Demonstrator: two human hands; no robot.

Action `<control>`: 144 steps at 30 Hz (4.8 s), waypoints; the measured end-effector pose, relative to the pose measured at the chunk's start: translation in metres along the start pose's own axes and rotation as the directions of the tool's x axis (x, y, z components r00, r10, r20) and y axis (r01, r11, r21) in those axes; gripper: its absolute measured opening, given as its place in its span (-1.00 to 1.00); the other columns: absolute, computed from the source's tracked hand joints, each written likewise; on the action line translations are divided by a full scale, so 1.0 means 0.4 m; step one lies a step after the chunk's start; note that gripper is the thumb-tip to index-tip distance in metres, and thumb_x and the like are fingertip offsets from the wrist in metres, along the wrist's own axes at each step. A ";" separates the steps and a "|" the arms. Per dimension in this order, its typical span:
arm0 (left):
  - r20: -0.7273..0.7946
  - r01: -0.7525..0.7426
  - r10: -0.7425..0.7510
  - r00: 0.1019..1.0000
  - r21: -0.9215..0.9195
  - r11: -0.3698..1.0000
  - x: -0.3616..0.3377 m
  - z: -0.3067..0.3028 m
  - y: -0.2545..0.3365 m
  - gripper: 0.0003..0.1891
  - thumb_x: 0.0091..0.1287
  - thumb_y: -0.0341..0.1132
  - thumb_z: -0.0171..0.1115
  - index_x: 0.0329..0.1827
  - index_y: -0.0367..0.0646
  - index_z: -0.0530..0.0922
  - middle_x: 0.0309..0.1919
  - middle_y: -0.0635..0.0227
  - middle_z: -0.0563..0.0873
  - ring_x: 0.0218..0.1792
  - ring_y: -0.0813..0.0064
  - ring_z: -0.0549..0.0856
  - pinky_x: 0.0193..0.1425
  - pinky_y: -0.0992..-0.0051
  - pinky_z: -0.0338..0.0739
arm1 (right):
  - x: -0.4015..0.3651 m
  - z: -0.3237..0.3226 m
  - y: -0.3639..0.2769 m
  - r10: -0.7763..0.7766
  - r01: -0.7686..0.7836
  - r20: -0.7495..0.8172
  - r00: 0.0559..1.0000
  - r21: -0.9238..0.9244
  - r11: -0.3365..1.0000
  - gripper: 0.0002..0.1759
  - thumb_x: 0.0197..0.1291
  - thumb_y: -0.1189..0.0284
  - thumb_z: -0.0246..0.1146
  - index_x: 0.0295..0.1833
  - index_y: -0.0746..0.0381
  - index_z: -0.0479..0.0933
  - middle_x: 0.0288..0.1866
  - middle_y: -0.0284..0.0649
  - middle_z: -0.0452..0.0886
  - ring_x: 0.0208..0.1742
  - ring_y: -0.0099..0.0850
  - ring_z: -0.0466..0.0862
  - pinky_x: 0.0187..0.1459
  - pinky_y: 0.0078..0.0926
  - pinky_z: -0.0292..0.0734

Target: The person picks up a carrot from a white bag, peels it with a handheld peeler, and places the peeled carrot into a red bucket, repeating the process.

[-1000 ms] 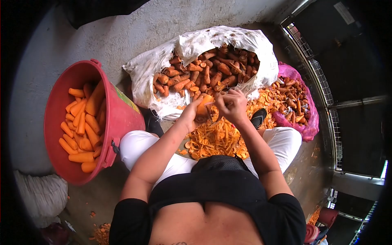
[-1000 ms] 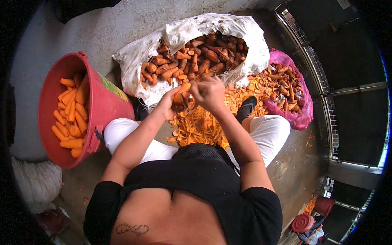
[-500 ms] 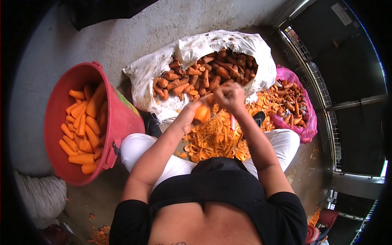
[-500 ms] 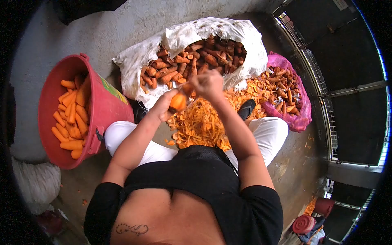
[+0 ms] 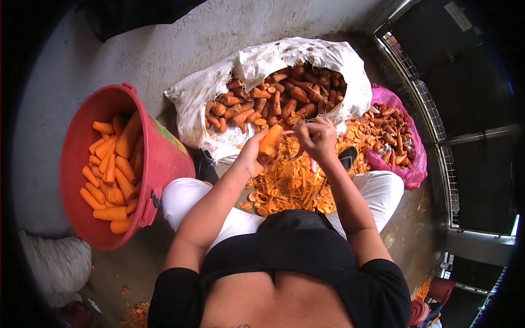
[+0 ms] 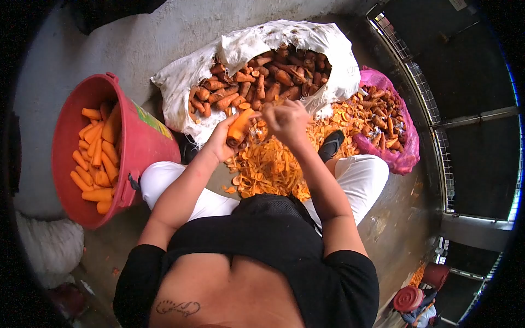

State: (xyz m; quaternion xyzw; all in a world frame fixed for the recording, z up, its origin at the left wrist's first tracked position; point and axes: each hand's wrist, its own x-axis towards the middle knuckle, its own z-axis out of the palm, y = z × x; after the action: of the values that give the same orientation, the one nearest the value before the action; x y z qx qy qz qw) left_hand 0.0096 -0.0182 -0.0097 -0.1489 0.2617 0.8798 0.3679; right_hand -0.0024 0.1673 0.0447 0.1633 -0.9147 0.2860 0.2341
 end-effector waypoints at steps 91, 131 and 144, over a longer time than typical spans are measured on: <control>0.058 0.027 -0.038 0.998 0.183 0.983 -0.027 0.029 -0.020 -0.59 0.46 -0.05 -0.03 0.17 -0.16 0.39 -0.31 0.28 0.63 -0.40 0.48 0.66 -0.37 0.52 0.59 | 0.060 -0.007 0.099 0.020 -0.039 -0.058 0.998 -0.360 0.932 -0.53 0.22 0.26 0.19 -0.79 0.01 0.50 -0.84 -0.44 0.40 -0.69 -0.63 0.40 -0.47 -0.51 0.40; 0.012 0.020 -0.023 1.000 0.176 0.984 -0.179 0.079 -0.052 -0.54 0.44 0.10 -0.11 0.15 -0.04 0.43 -0.35 0.24 0.63 -0.44 0.38 0.62 -0.46 0.44 0.52 | 0.032 -0.084 -0.027 -0.337 0.317 -0.108 0.935 -0.171 0.933 -0.52 0.20 0.28 0.16 -0.81 0.07 0.44 -0.87 -0.45 0.38 -0.71 -0.48 0.45 -0.42 -0.34 0.45; -0.035 -0.234 0.236 0.971 0.052 0.971 -0.206 0.121 -0.026 -0.60 0.33 -0.13 0.25 0.13 -0.13 0.43 -0.03 0.24 0.60 -0.02 0.30 0.66 0.03 0.22 0.66 | -0.082 -0.066 0.245 0.601 -0.711 0.404 0.689 0.218 0.668 -0.31 0.27 -0.18 0.04 -0.64 0.18 0.54 -0.73 -0.28 0.46 -0.70 -0.48 0.43 -0.54 -0.46 0.36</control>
State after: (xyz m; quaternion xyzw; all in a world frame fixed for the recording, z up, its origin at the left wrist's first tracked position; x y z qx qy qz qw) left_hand 0.0700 -0.0313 0.0639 -0.1261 0.3058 0.9074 0.2594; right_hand -0.0085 0.2651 0.0028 -0.1002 -0.8667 0.4849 -0.0608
